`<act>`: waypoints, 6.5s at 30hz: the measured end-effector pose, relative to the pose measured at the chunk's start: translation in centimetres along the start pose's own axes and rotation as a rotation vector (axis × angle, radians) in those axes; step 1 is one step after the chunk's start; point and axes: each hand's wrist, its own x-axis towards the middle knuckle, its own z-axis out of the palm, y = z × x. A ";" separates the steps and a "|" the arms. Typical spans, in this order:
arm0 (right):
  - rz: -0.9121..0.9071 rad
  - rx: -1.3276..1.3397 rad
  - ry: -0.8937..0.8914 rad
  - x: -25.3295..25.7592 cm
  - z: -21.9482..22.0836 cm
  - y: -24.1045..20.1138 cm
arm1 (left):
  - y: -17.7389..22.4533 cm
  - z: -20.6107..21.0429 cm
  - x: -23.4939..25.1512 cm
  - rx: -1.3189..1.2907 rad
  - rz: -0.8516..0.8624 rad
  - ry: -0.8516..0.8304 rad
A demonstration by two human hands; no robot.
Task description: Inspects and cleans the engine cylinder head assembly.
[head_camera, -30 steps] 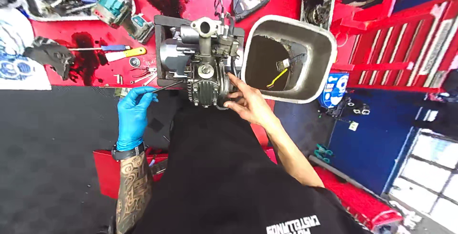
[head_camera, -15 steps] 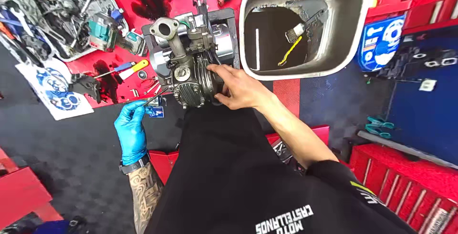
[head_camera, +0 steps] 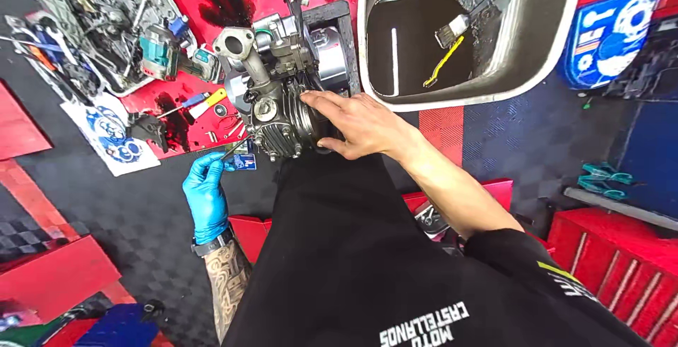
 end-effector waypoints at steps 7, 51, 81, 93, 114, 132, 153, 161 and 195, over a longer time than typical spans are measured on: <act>-0.066 -0.059 0.103 0.0 0.9 0.8 | 0.4 0.0 0.3 0.022 -0.002 -0.004; -0.171 0.032 0.208 -0.2 1.9 3.8 | 2.4 -0.6 -0.7 0.124 -0.124 -0.048; 0.207 0.011 0.084 -0.5 2.3 -1.6 | -4.7 -0.7 3.0 0.013 0.209 -0.069; 0.272 -0.032 0.041 -0.1 2.0 -2.8 | -5.4 -0.7 3.7 0.097 0.340 -0.055; 0.186 -0.022 0.061 -0.2 2.2 -1.7 | -0.6 5.9 1.8 0.158 0.121 -0.082; 0.140 0.002 0.097 -0.5 2.3 -0.8 | 1.6 3.9 4.0 0.284 0.039 -0.291; 0.064 0.022 0.088 -0.2 1.6 0.4 | -0.2 8.3 1.4 -0.199 -0.143 0.102; 0.089 0.007 0.068 0.0 1.6 0.6 | -1.5 10.1 0.4 -0.361 -0.136 0.197; 0.064 0.026 0.092 0.3 1.9 0.6 | -1.0 11.0 0.2 -0.698 -0.221 0.239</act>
